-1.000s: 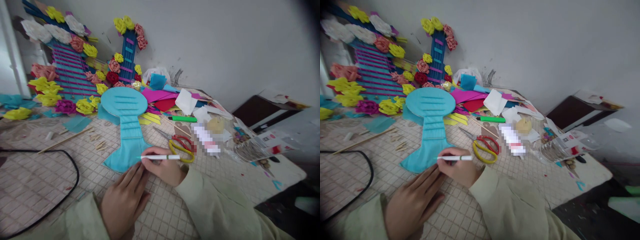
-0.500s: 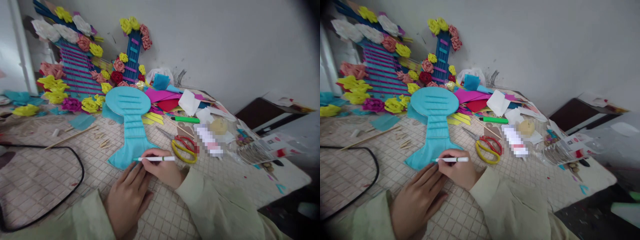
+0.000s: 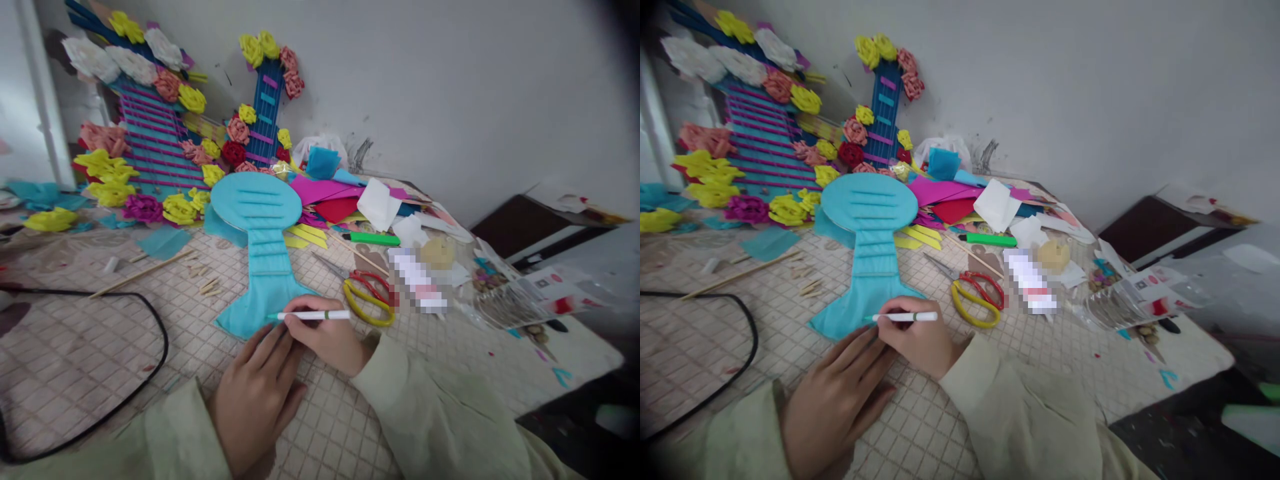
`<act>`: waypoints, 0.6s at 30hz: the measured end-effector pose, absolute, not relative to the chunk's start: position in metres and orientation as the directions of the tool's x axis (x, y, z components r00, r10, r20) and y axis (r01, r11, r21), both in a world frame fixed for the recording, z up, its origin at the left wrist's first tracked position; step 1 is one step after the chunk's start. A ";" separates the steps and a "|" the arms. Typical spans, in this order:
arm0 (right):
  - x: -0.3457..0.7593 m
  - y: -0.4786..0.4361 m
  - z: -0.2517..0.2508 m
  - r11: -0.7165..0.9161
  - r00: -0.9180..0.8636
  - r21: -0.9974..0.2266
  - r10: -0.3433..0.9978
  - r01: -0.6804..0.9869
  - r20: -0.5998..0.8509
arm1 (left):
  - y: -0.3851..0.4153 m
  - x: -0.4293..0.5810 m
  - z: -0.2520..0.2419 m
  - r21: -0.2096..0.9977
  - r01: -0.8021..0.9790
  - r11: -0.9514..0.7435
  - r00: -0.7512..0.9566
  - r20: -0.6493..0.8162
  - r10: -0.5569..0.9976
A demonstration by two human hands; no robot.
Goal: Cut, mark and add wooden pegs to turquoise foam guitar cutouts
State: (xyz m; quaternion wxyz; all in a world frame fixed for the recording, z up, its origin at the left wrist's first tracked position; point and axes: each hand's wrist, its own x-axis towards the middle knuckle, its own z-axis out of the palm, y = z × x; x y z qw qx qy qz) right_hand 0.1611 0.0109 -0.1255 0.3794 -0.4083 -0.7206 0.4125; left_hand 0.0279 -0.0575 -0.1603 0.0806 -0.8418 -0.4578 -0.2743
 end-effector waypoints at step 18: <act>0.161 0.011 -0.124 0.304 -0.377 -0.915 0.906 0.264 0.192 | -0.055 0.026 -0.152 0.065 0.811 -0.582 0.457 0.551 0.698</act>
